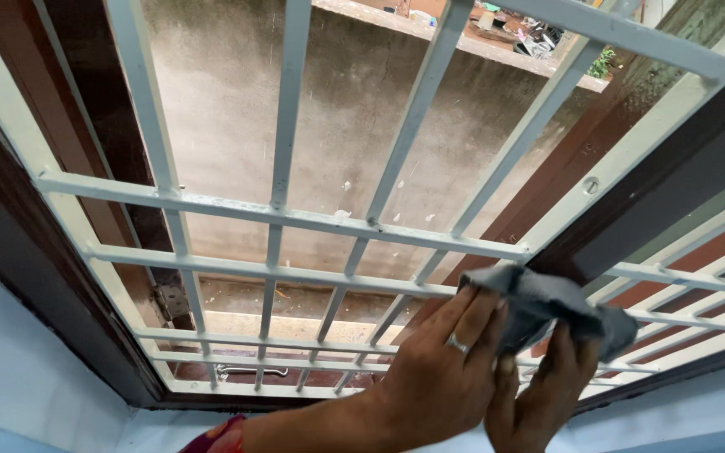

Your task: The person cleans the frame and metal bars of a window with a cloth, wiping the surfaces by hand.

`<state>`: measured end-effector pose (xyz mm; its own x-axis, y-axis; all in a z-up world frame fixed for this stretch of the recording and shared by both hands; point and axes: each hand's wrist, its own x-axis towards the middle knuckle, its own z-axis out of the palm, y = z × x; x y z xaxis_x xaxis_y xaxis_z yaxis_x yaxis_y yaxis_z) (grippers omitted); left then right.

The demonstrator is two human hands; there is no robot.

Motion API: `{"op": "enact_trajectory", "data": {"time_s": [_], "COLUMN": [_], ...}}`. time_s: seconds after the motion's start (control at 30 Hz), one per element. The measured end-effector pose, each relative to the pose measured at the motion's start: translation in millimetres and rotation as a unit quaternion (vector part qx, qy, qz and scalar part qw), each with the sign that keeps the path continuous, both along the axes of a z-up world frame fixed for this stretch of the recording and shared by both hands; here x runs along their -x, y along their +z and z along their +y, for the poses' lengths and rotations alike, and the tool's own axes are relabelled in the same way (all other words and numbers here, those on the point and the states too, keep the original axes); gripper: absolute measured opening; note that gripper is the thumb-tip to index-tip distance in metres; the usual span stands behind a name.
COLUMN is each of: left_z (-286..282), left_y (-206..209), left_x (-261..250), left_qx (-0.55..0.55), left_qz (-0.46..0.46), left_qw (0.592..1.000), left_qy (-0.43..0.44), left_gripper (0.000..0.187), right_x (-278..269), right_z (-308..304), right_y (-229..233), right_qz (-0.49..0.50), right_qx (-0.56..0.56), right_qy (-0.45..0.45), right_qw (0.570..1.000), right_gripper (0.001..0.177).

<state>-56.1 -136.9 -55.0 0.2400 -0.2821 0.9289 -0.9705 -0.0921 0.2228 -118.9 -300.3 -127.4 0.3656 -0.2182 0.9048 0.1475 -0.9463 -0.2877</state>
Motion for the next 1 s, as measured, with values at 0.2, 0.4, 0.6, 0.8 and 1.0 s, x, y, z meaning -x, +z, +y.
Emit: {"op": "enact_trajectory", "data": {"time_s": [0.2,0.4,0.6,0.8,1.0], "left_z": [-20.6,-20.4,-22.6,10.2,1.3], "left_y": [33.3,17.1,-14.5,-83.9,-92.2], "left_x": [-7.1,-25.0,-24.2,-8.3,-11.1], "left_qx": [0.052,-0.032,-0.03,-0.137,-0.064], "left_qz": [0.076,0.07,-0.037,0.002,0.115], "left_qw": [0.99,0.995,0.999,0.987,0.991], "left_qy": [-0.112,-0.058,0.02,-0.077,-0.023], "left_gripper": [0.026,0.02,0.008,0.021,0.026], "right_x": [-41.0,-40.8,-32.2,10.6,-6.4], "right_z": [-10.6,0.9,18.6,24.1,17.5], "right_y": [74.3,61.1,-10.7,-110.3,-75.4], "right_qz": [-0.079,-0.098,-0.03,-0.008,-0.069], "right_qx": [-0.087,-0.087,-0.134,-0.209,-0.143], "right_qy": [0.152,0.097,-0.025,0.142,0.095], "right_qw": [0.981,0.987,0.99,0.967,0.983], "right_gripper": [0.051,0.053,0.05,0.049,0.04]}}
